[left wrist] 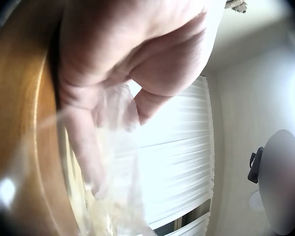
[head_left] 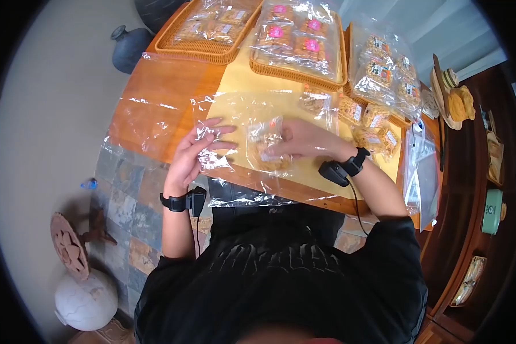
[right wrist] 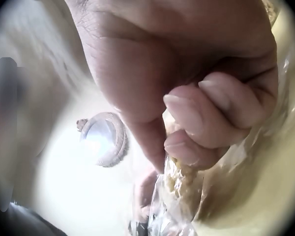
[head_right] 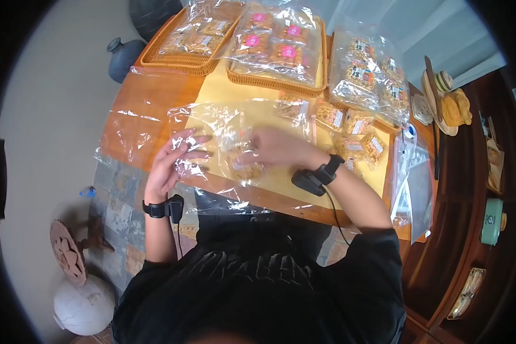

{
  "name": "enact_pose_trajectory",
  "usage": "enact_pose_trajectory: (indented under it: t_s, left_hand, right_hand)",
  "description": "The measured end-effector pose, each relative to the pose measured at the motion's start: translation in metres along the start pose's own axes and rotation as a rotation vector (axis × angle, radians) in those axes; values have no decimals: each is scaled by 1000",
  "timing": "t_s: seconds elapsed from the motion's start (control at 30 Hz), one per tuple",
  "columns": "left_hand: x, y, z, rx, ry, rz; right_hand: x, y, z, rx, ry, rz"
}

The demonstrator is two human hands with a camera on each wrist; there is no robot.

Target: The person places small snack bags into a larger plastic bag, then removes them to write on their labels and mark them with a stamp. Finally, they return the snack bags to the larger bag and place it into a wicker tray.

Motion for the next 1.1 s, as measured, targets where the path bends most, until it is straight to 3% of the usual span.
enact_pose_trajectory:
  t_s: [0.13,0.37,0.47,0.53,0.67,0.77,0.83,0.9,0.97,1.0,1.07,1.1]
  left_hand:
    - [1,-7,4,0,-4,-13]
    - [4,-27,16,-58,-44,-137]
    - [4,-23,14,-44,-34,-140]
    - [5,-28,17,20,-40,-118]
    - [2,-29,15,51,-13,-160]
    - [6,-43,17,-141,2,-59]
    - [9,-59,17,-413,-9,-88]
    - [12,-63,20,-381,11,-44]
    - [13,-64,20,-620,-40,-41]
    - [13,-67,21,-620,-42,-39]
    - [13,-55,14,-664,-40,101]
    - [12,-52,15,-661,-42,107]
  right_hand:
    - [6,-8,19,429,57,-38]
    - [32,9,31,409,41,26]
    - [43,13,25,453,47,-47]
    - [46,22,33,636,-55,49]
    - [33,17,38,680,-118,9]
    - [0,-14,48,630,-237,-25]
    - [-18,-47,26,405,-180,-188]
    - [-49,-100,31,121,-233,-452]
    - [-66,-147,1,121,-122,-712]
    - [-64,-155,-8,121,-120,-714]
    - [-68,-174,-7,-288,-135,-876]
    - [-68,-170,-11,-287,-134,-882]
Point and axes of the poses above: each hand's wrist, its own x-axis towards the middle knuckle, its own y-axis out of the palm, z = x × y, the point moved 10 cm from there along x, towards the middle knuckle, and after that the axes turned 11 degrees about -z, right-handed, at the moved point
